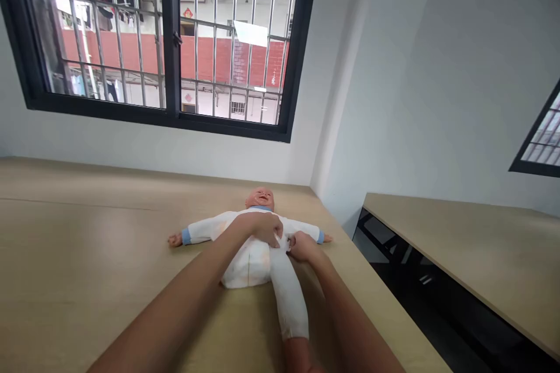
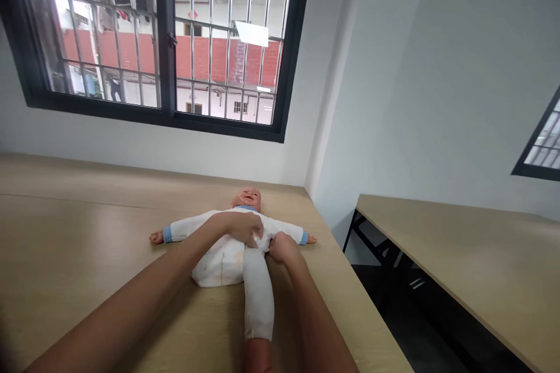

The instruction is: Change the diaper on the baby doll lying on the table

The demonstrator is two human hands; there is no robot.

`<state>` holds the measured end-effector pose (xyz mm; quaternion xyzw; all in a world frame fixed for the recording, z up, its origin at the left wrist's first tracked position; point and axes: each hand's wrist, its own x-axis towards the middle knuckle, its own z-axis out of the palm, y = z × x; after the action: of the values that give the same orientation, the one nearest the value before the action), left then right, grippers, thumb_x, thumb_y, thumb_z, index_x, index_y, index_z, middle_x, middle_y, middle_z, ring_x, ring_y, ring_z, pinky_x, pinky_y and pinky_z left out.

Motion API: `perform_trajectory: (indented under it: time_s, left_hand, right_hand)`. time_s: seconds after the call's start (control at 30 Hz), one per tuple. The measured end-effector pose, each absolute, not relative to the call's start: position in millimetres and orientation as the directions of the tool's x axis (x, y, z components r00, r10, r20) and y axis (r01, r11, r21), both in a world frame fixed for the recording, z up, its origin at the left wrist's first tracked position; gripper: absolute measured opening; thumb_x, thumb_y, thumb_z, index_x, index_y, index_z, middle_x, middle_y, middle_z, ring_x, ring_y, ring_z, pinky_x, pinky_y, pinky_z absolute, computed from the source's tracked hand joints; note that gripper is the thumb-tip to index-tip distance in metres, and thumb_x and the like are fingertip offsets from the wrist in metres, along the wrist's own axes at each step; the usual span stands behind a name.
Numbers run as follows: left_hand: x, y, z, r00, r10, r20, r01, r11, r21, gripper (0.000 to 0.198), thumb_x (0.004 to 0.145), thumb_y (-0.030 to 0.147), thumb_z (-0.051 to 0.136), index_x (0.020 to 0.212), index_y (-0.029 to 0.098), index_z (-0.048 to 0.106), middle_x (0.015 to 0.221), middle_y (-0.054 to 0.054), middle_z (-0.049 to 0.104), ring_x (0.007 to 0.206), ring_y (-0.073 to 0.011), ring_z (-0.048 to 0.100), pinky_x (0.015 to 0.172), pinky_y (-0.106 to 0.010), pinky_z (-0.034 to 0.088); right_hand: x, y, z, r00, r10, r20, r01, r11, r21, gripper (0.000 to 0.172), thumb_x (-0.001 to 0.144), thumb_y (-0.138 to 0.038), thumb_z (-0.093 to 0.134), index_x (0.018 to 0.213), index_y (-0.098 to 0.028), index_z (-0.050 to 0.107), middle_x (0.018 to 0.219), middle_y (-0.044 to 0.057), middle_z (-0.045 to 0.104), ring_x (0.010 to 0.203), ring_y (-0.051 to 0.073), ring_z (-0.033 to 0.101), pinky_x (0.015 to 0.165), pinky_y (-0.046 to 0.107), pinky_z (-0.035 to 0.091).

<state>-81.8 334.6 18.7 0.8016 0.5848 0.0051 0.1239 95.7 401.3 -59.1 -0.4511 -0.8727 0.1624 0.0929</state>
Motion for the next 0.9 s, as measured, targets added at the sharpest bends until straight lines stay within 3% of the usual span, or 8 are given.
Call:
perform_trajectory:
  time_s: [0.1, 0.17, 0.3, 0.47, 0.57, 0.7, 0.9]
  left_hand:
    - [-80, 338, 29, 0.333, 0.917, -0.220, 0.939, -0.303, 0.161, 0.020, 0.072, 0.034, 0.070, 0.090, 0.025, 0.069, 0.088, 0.001, 0.069, 0.072, -0.0166, 0.060, 0.061, -0.024, 0.039]
    - [-80, 336, 33, 0.380, 0.905, -0.194, 0.921, -0.349, 0.175, 0.011, 0.078, 0.031, 0.063, 0.085, 0.022, 0.065, 0.082, 0.001, 0.067, 0.070, -0.0160, 0.058, 0.058, -0.023, 0.036]
    - [-84, 328, 23, 0.434, 0.900, -0.037, 0.889, -0.422, 0.176, 0.012, 0.089, 0.031, 0.049, 0.094, 0.022, 0.056, 0.089, -0.003, 0.064, 0.079, -0.0181, 0.057, 0.064, -0.025, 0.038]
    - [-84, 329, -9, 0.446, 0.891, 0.087, 0.894, -0.448, 0.002, 0.023, 0.097, 0.034, 0.038, 0.107, 0.019, 0.052, 0.087, -0.008, 0.061, 0.090, -0.0237, 0.056, 0.080, -0.032, 0.043]
    - [-82, 332, -19, 0.429, 0.897, 0.108, 0.903, -0.426, -0.052, 0.028, 0.099, 0.035, 0.033, 0.111, 0.017, 0.051, 0.088, -0.010, 0.061, 0.085, -0.0238, 0.057, 0.078, -0.033, 0.044]
    - [-78, 332, -20, 0.375, 0.920, 0.112, 0.927, -0.375, -0.019, 0.028, 0.098, 0.035, 0.034, 0.110, 0.015, 0.051, 0.088, -0.010, 0.064, 0.080, -0.0231, 0.059, 0.073, -0.032, 0.044]
    - [-77, 325, -7, 0.374, 0.922, 0.100, 0.925, -0.379, 0.030, 0.022, 0.097, 0.032, 0.036, 0.102, 0.016, 0.051, 0.082, -0.008, 0.066, 0.070, -0.0210, 0.060, 0.061, -0.029, 0.039]
  right_hand:
    - [97, 402, -58, -0.573, 0.819, 0.015, 0.735, 0.522, -0.434, 0.011, 0.071, -0.012, 0.061, 0.061, -0.014, 0.062, 0.071, 0.010, 0.067, 0.071, 0.018, 0.059, 0.058, 0.024, 0.031]
    - [98, 405, -58, -0.556, 0.831, 0.028, 0.712, 0.493, -0.500, 0.011, 0.071, -0.010, 0.058, 0.061, -0.015, 0.057, 0.069, 0.007, 0.065, 0.068, 0.015, 0.058, 0.057, 0.023, 0.031]
    - [98, 409, -59, -0.539, 0.839, -0.069, 0.643, 0.358, -0.677, 0.006, 0.076, -0.012, 0.052, 0.073, -0.017, 0.054, 0.059, 0.001, 0.060, 0.051, 0.011, 0.052, 0.050, 0.021, 0.035]
    - [95, 405, -58, -0.501, 0.852, -0.154, 0.525, 0.157, -0.836, 0.009, 0.078, -0.016, 0.053, 0.087, -0.019, 0.053, 0.060, -0.002, 0.061, 0.052, 0.011, 0.057, 0.049, 0.019, 0.043]
    - [97, 401, -54, -0.489, 0.856, -0.166, 0.472, 0.100, -0.876, 0.003, 0.078, -0.015, 0.055, 0.078, -0.018, 0.056, 0.058, -0.001, 0.060, 0.053, 0.010, 0.057, 0.053, 0.019, 0.046]
    - [105, 403, -50, -0.507, 0.835, -0.212, 0.477, 0.067, -0.876, 0.017, 0.071, -0.008, 0.058, 0.057, -0.016, 0.053, 0.049, -0.001, 0.055, 0.050, 0.010, 0.053, 0.051, 0.019, 0.045]
    - [116, 413, -51, -0.629, 0.728, -0.273, 0.460, 0.065, -0.886, 0.011, 0.061, -0.004, 0.064, 0.065, -0.014, 0.060, 0.059, -0.001, 0.064, 0.053, 0.010, 0.059, 0.056, 0.021, 0.052]
